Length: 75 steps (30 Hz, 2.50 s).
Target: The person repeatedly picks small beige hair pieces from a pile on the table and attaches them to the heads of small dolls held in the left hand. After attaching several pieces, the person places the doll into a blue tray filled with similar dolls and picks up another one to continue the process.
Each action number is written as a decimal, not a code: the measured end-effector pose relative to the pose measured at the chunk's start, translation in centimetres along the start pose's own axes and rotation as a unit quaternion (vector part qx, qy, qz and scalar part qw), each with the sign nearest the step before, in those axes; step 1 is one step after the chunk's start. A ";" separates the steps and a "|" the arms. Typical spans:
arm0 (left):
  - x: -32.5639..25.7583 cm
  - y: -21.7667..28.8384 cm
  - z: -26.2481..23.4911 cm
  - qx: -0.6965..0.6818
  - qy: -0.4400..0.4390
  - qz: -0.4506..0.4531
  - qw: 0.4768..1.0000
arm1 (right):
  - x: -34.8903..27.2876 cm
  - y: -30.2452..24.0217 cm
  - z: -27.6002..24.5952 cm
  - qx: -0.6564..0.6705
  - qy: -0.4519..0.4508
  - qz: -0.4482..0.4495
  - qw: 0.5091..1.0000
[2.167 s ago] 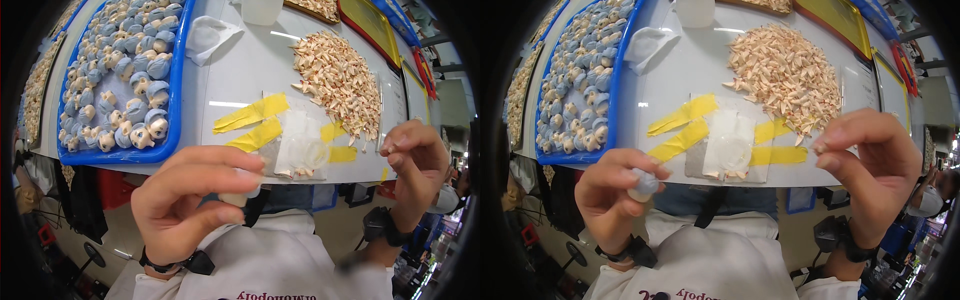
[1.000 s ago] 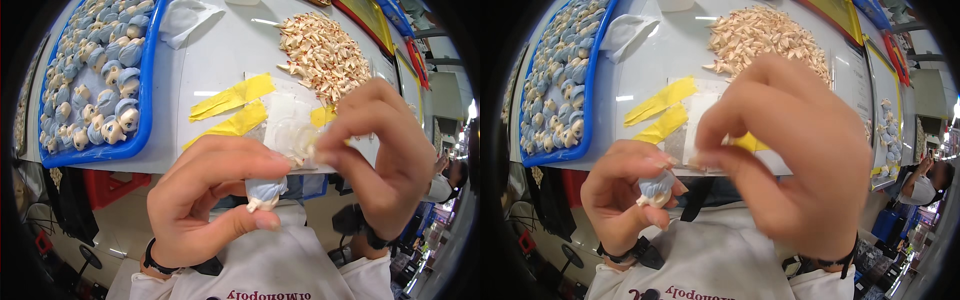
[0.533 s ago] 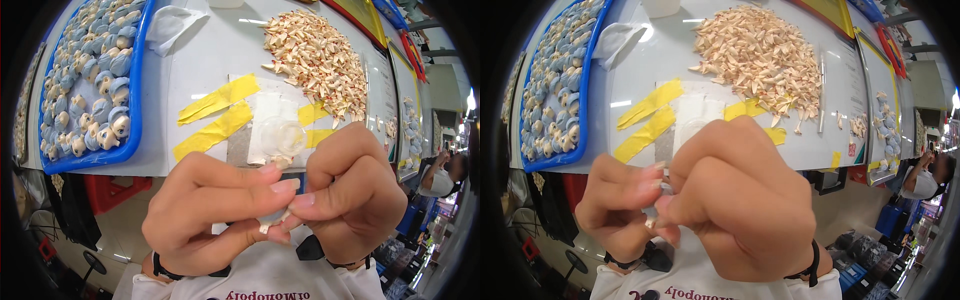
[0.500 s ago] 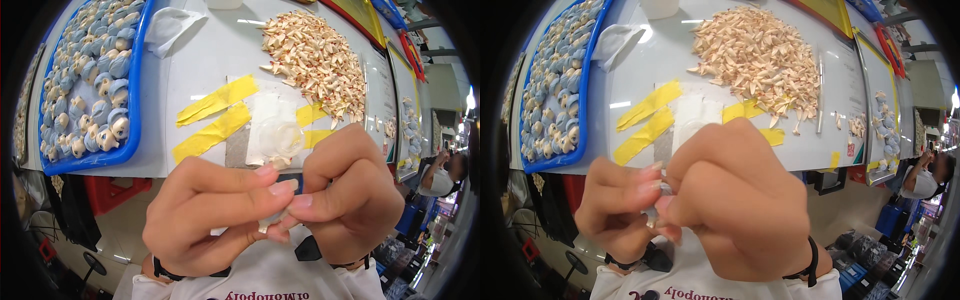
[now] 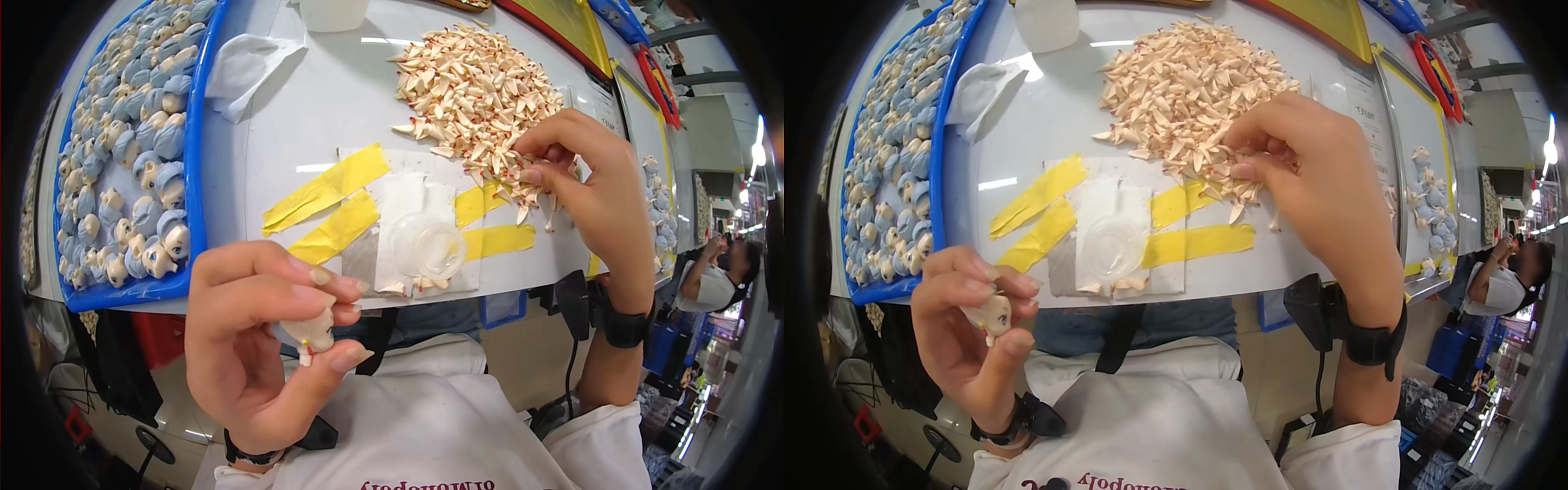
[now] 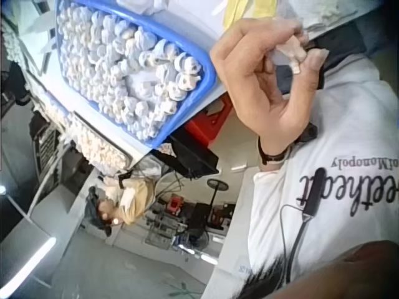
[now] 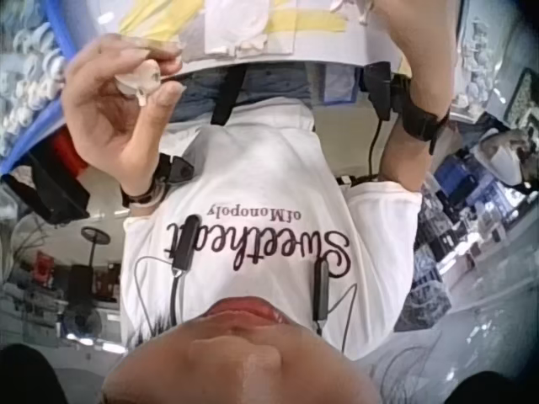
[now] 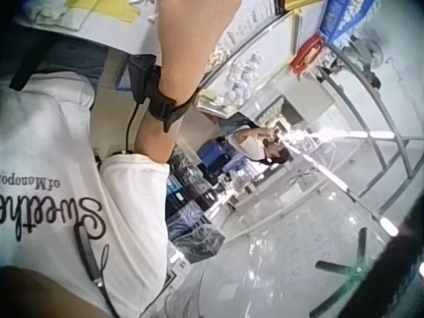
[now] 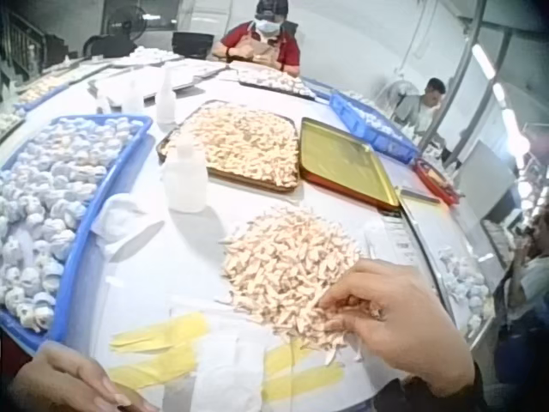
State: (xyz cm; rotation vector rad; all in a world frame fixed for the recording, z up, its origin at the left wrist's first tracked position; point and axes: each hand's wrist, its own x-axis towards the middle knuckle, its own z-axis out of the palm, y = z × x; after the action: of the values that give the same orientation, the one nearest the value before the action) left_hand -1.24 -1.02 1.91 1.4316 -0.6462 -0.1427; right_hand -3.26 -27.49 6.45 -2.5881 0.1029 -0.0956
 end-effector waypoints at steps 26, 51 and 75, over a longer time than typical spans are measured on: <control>-0.2 0.8 0.4 -0.046 0.026 -0.048 0.997 | -0.2 0.8 0.0 -0.047 0.052 -0.060 0.996; -0.3 0.9 -0.1 -0.042 0.026 -0.069 0.996 | -4.7 -1.7 -1.3 0.267 0.181 0.045 0.945; -0.6 0.5 0.6 -0.184 0.075 -0.165 0.966 | -7.7 -2.9 1.8 0.447 0.146 0.136 0.872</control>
State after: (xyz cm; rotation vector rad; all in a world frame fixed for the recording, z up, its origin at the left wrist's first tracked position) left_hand -2.16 -1.16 2.22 1.1639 -0.2340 -0.3919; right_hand -10.61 -23.39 6.06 -1.5950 0.4242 -0.3420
